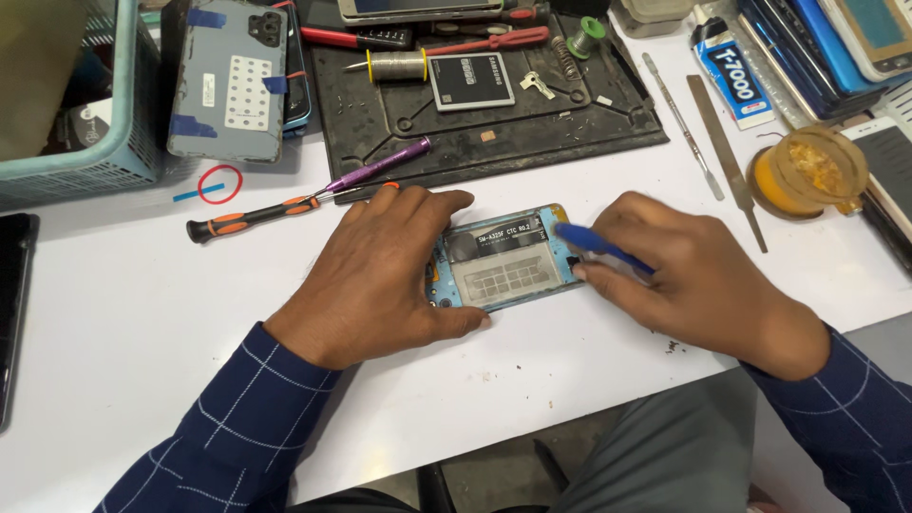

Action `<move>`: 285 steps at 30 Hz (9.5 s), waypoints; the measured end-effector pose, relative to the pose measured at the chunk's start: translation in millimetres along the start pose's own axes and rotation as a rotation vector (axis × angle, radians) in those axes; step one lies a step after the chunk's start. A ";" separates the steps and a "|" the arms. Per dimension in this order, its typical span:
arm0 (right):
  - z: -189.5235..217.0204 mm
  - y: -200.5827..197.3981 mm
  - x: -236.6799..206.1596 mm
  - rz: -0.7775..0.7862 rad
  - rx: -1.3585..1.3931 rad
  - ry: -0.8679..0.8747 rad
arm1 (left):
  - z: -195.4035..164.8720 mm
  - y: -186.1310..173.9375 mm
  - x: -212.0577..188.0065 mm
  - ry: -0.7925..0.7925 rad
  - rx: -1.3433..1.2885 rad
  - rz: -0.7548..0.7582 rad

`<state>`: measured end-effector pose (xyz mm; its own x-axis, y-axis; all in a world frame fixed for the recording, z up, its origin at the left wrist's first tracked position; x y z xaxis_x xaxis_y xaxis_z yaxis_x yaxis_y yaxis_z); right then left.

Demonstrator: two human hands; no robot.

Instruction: The person cleans the back of a disassembled smartphone with a blue plastic tool, then separates the back cover from the main body. They inspect the internal components and place the back cover aside on the workbench.

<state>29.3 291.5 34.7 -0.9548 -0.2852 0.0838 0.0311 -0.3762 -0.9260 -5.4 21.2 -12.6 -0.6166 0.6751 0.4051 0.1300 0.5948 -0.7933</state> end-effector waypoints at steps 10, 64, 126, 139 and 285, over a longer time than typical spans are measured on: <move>-21.9 9.7 22.1 -0.063 -0.163 -0.010 | 1.8 2.4 -2.2 -0.037 -0.005 0.034; -47.8 15.7 12.1 0.042 -0.104 0.034 | 8.5 5.9 -7.5 0.093 -0.101 -0.054; 23.5 38.5 -40.3 -0.272 -0.144 0.192 | -4.0 -0.2 -9.6 0.065 -0.056 -0.012; 35.4 48.2 -55.0 -0.188 -0.053 0.019 | -8.2 -3.0 -8.9 0.016 -0.003 0.062; 36.3 52.0 -94.3 -0.024 -0.128 0.095 | 9.5 4.6 -8.2 -0.308 -0.444 0.069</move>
<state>131.7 266.9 -8.0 -0.9787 -0.1906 0.0767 -0.0239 -0.2649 -0.9640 -7.1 14.3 -23.8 -0.7854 0.5996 0.1541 0.4527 0.7260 -0.5177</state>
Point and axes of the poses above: each hand's wrist, its own x-axis towards the middle knuckle, its own y-axis out of the palm, z = x × y, the point moved 1 cm from there along x, towards the middle knuckle, and after that the axes turned 11 degrees about y, right-handed, at the moved point
